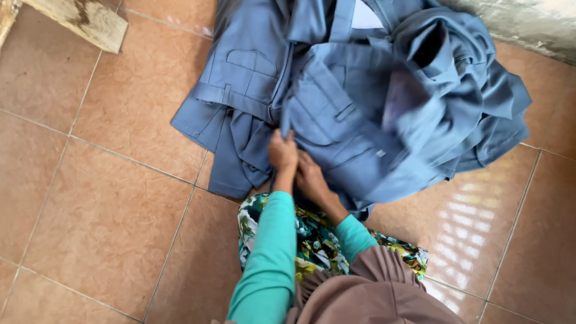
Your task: The person sits on a tiled floor and folds multiple pairs of grey trousers by hand. They smooth each pair, fold the legs, then fold the garment in half and place it on a growing stack to the left.
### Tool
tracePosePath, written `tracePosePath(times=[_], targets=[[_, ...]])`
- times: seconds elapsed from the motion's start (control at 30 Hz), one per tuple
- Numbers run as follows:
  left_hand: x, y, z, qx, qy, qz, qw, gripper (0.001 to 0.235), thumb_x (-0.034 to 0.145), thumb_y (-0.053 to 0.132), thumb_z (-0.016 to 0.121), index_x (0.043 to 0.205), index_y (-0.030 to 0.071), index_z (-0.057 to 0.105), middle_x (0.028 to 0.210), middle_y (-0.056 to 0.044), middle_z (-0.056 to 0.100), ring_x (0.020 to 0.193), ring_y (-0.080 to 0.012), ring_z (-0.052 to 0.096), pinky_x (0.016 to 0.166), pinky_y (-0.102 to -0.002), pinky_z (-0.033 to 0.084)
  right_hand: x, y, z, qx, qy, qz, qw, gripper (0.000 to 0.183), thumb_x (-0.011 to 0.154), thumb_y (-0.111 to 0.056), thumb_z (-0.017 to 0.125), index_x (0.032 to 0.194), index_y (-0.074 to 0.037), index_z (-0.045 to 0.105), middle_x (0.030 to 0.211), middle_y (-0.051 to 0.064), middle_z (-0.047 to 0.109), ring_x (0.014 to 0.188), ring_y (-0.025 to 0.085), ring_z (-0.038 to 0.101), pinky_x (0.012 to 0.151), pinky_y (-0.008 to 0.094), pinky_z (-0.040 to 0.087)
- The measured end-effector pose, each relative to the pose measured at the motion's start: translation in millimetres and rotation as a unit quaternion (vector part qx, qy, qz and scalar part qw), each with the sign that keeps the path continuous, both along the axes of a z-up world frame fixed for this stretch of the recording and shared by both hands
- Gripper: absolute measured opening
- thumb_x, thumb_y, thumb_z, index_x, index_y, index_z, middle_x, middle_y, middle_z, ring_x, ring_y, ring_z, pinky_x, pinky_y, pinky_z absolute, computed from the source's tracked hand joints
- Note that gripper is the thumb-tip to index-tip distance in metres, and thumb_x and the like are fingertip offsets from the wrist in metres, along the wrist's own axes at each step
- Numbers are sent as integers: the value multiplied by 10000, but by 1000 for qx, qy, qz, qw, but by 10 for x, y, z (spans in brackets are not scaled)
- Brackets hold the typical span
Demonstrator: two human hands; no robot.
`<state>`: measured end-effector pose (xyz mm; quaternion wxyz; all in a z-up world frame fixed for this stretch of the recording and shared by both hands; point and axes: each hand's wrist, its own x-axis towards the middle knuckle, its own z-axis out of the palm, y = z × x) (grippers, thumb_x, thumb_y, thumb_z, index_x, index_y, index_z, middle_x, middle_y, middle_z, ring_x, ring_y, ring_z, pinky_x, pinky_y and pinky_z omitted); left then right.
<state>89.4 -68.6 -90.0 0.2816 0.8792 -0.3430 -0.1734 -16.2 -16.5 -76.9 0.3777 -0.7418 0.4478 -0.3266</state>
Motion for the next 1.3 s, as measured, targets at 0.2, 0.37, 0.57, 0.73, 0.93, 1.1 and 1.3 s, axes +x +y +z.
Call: tracePosePath(times=[0.2, 0.37, 0.57, 0.73, 0.93, 1.1, 1.3], targets=[[1165, -1, -214, -13, -18, 99, 995, 322, 960, 451, 630, 1189, 230, 681, 1081, -51, 738, 1024, -318, 723, 802, -501, 591, -81, 418, 1370, 40, -112, 115, 986, 315, 962, -41, 657, 1262, -95, 732, 1219, 125, 730, 1178, 331, 682, 982, 428, 543], [734, 219, 1036, -109, -182, 5, 977, 451, 878, 181, 745, 1288, 223, 562, 1270, -37, 575, 1169, -316, 603, 857, -516, 513, -865, -18, 1584, -72, -156, -22, 985, 338, 902, 103, 654, 1156, -98, 750, 1027, 98, 759, 928, 270, 747, 821, 386, 571], [-672, 401, 1249, -151, 2, -352, 924, 352, 1012, 126, 535, 1356, 202, 528, 1370, -89, 551, 1014, -368, 691, 852, -498, 577, -1773, -805, 1377, -104, 47, -140, 984, 667, 880, 37, 765, 1500, -60, 540, 1388, 246, 511, 1228, 422, 531, 913, 471, 508], [-1116, 332, 334, 12, -74, -433, 898, 654, 926, 109, 460, 1545, 202, 271, 1519, -101, 491, 814, -329, 770, 804, -510, 612, -1712, -1090, 1137, 13, 126, -87, 988, 751, 798, -143, 830, 1500, -184, 567, 1387, 194, 581, 1269, 425, 549, 1042, 535, 456], [-485, 480, 593, 63, 46, -424, 903, 340, 831, 239, 638, 1170, 266, 638, 1339, -75, 489, 957, -445, 736, 865, -574, 605, -1494, -1143, 915, -31, 76, -154, 985, 394, 939, -159, 796, 1318, -103, 706, 1090, 180, 742, 1013, 355, 709, 838, 468, 572], [748, 740, 1188, -263, 43, -282, 921, 209, 787, -68, 630, 826, 133, 669, 1068, -57, 565, 1011, -371, 667, 891, -455, 553, -1100, -1303, 1153, -121, 58, -160, 978, 195, 1003, -266, 839, 1132, -139, 768, 851, 119, 748, 817, 304, 745, 663, 394, 588], [2110, 1618, 1574, -417, 248, -57, 873, 209, 871, -24, 460, 853, 77, 642, 1135, -79, 607, 1099, -167, 575, 871, -275, 491, 241, -1049, 1773, -134, 10, -74, 988, 259, 1022, -330, 734, 1123, -94, 696, 844, 42, 688, 729, 150, 575, 687, 359, 476]])
